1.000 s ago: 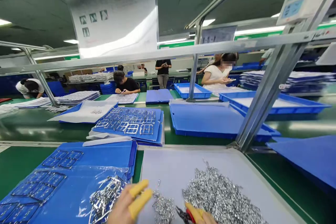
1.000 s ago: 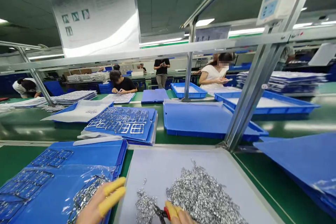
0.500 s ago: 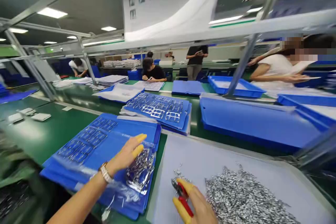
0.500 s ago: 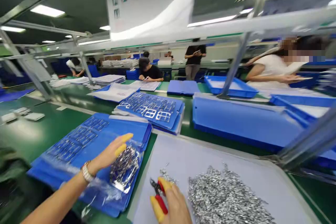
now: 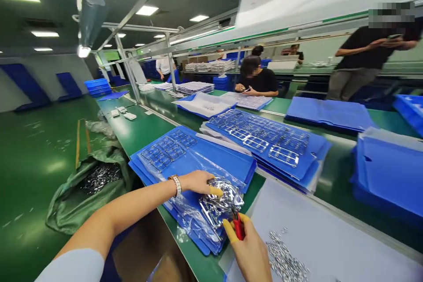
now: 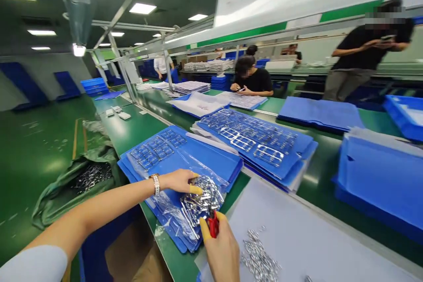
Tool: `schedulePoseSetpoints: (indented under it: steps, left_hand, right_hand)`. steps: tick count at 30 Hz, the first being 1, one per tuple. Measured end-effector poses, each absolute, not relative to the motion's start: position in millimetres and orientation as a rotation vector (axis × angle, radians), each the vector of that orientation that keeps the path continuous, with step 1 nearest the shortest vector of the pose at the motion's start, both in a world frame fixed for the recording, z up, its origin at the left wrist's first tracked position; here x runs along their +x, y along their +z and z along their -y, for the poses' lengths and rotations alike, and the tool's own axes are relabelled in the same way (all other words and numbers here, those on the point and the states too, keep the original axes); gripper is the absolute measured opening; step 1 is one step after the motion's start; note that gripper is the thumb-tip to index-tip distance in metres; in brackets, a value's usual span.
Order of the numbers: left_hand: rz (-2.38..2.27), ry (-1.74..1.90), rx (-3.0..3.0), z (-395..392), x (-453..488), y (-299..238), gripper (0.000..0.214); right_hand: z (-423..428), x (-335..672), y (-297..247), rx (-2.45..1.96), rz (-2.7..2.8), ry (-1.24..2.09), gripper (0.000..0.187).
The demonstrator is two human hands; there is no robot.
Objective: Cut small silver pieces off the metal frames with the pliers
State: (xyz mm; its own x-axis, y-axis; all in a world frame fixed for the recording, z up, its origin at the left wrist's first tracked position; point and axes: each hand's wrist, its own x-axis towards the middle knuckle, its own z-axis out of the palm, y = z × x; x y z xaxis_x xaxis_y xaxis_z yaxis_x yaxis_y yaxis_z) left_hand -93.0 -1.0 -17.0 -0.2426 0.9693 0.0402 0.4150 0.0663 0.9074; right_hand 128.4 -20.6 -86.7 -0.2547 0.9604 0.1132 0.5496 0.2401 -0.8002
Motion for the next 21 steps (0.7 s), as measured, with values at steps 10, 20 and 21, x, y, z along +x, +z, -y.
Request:
schedulePoseSetpoints:
  steps: [10, 20, 21]
  left_hand:
    - [-1.548, 1.334, 1.228, 34, -70, -22, 0.072]
    - [-1.299, 1.436, 0.953, 33, -51, -33, 0.058]
    - [-1.282, 1.446, 0.939, 34, -51, -33, 0.058]
  right_hand:
    - [21, 136, -99, -1.434, 1.806, 0.913, 0.045]
    - [23, 135, -84, -1.287, 1.6, 1.305, 0.053]
    - [25, 134, -81, -1.264, 1.574, 1.318, 0.052]
